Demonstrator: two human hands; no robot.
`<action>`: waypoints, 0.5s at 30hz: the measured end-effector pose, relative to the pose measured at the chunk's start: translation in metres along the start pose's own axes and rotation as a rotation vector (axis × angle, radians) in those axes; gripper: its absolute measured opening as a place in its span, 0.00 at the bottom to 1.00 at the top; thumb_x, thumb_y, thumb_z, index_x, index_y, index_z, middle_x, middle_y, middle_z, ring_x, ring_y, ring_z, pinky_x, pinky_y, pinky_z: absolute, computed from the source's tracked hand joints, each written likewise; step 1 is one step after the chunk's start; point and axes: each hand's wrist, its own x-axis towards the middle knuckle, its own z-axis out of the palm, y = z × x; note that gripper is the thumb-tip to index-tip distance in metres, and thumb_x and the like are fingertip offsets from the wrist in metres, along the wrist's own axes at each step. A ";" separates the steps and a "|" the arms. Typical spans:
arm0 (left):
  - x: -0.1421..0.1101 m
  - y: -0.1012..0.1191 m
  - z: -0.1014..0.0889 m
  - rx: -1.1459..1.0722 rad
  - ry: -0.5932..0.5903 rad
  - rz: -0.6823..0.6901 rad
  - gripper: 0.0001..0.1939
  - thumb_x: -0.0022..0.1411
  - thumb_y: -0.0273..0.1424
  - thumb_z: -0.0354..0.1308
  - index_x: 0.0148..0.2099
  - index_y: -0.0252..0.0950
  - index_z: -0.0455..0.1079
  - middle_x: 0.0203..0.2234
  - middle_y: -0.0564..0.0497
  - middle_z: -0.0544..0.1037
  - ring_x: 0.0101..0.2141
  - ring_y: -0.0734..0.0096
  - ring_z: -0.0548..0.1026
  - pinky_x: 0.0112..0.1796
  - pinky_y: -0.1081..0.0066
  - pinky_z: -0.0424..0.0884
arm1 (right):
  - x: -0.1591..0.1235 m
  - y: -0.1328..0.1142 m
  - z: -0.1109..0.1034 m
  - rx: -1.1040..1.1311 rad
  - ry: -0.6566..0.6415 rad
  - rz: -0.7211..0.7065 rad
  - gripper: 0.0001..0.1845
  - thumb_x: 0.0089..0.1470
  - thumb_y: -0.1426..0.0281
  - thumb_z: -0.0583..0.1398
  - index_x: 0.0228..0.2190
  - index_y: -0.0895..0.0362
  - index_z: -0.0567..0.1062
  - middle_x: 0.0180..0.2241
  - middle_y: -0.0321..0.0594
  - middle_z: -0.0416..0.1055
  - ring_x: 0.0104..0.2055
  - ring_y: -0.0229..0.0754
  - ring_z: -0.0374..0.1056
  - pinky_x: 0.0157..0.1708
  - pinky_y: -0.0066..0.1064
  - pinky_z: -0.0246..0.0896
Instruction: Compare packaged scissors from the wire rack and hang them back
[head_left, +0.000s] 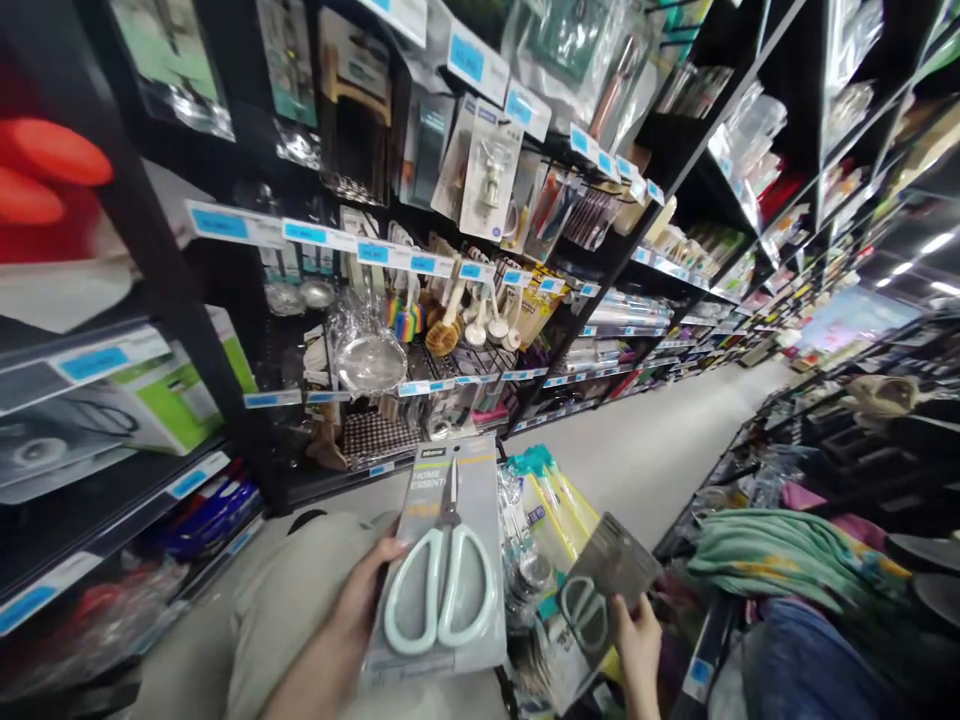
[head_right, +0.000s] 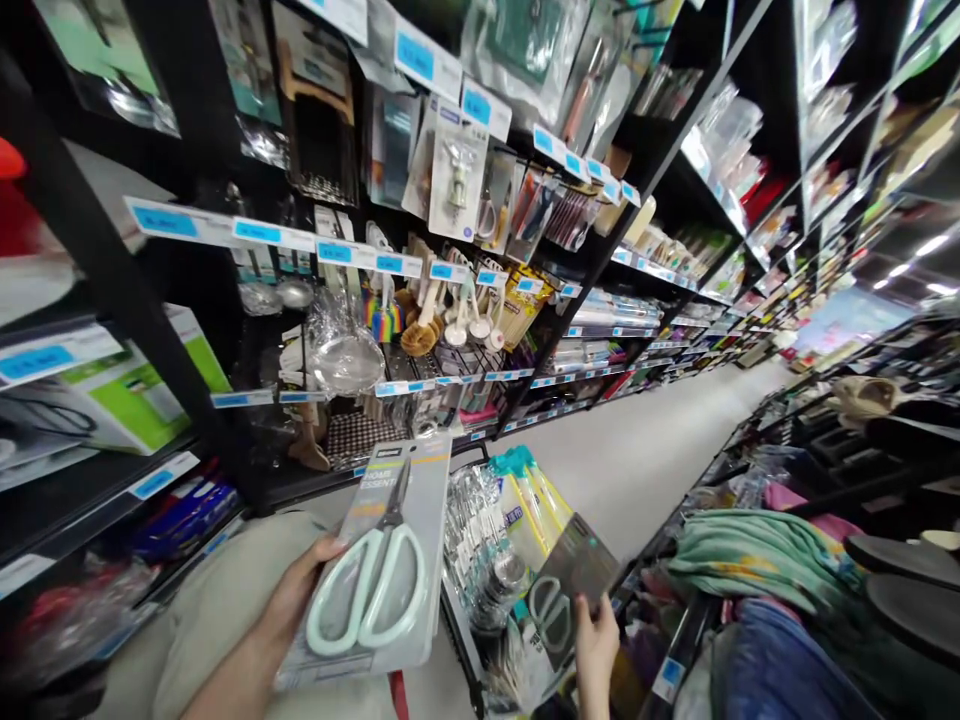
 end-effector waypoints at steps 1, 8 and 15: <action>0.000 -0.001 -0.001 0.001 0.030 0.021 0.28 0.48 0.27 0.59 0.54 0.35 0.69 0.29 0.51 0.82 0.35 0.55 0.79 0.40 0.63 0.73 | 0.005 0.004 0.010 -0.064 -0.040 -0.063 0.27 0.39 0.53 0.59 0.36 0.60 0.74 0.34 0.50 0.76 0.38 0.57 0.71 0.39 0.41 0.64; -0.001 0.002 -0.004 0.013 0.212 0.050 0.28 0.47 0.26 0.59 0.53 0.34 0.70 0.30 0.48 0.81 0.31 0.54 0.80 0.36 0.62 0.75 | 0.059 -0.001 0.090 -0.662 -0.419 -0.370 0.21 0.54 0.73 0.47 0.45 0.64 0.73 0.40 0.52 0.75 0.45 0.49 0.70 0.43 0.32 0.60; -0.002 0.006 -0.014 0.046 0.164 -0.001 0.26 0.47 0.28 0.60 0.52 0.32 0.72 0.29 0.47 0.81 0.30 0.53 0.79 0.36 0.61 0.75 | 0.077 -0.006 0.144 -0.950 -0.451 -0.314 0.17 0.58 0.77 0.48 0.46 0.65 0.70 0.37 0.56 0.74 0.40 0.49 0.71 0.38 0.33 0.59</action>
